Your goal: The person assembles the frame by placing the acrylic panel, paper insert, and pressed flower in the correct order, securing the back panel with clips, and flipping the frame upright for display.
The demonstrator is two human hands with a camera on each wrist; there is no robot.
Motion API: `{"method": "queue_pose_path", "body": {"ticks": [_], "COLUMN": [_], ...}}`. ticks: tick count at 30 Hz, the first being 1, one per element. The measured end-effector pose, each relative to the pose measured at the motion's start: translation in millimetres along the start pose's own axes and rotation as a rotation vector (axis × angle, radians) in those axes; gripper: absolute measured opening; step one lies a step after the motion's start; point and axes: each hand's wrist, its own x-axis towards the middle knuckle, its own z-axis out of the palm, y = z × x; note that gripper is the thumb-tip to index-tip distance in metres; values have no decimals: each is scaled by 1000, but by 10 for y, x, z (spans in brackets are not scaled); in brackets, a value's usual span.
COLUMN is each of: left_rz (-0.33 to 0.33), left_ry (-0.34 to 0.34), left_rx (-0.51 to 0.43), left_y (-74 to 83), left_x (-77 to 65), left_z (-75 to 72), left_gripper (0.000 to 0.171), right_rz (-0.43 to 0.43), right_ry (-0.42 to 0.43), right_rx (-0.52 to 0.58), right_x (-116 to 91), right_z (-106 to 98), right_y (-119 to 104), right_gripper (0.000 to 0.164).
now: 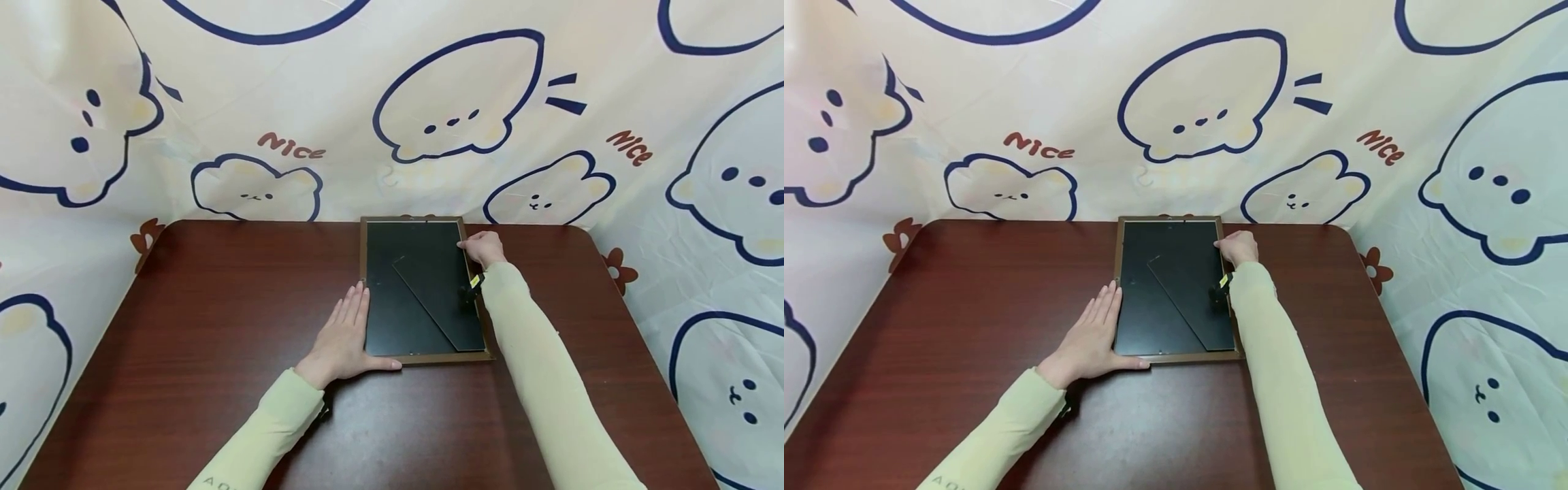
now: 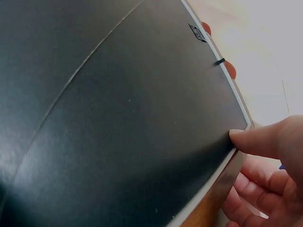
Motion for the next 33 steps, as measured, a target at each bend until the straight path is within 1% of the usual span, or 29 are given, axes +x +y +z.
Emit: {"method": "queue_pose_path", "body": {"ticks": [3, 7, 12, 16, 18, 21, 25, 30, 33], "left_rz": [-5, -1, 13, 29, 30, 27, 13, 10, 13], "left_ry": [-7, -6, 18, 35, 29, 27, 17, 16, 23], "left_rx": [10, 7, -4, 0, 6, 6, 9, 20, 21], "left_y": [-11, -25, -38, -64, -69, -64, -39, -21, -18], "left_x": [-5, -21, -29, -21, -18, -22, -31, -41, -42], "left_z": [-7, 6, 33, 93, 114, 109, 64, 32, 44], "left_gripper": [144, 144, 144, 146, 146, 146, 145, 145, 144], "right_rz": [-18, -4, -2, -1, -5, -23, -50, -65, -76], "right_ry": [8, -3, -39, -73, -87, -108, -119, -132, -110], "right_rx": [-19, -22, 2, 25, 29, 51, 100, 169, 198], "right_x": [0, -5, -17, -14, -15, -28, -47, -43, -17], "right_z": [21, 28, -1, -35, -50, -61, -66, -58, -24], "right_y": [-17, -22, 29, 106, 138, 160, 159, 121, 79], "right_gripper": [32, 34, 38, 41, 42, 44, 46, 57, 59]}}
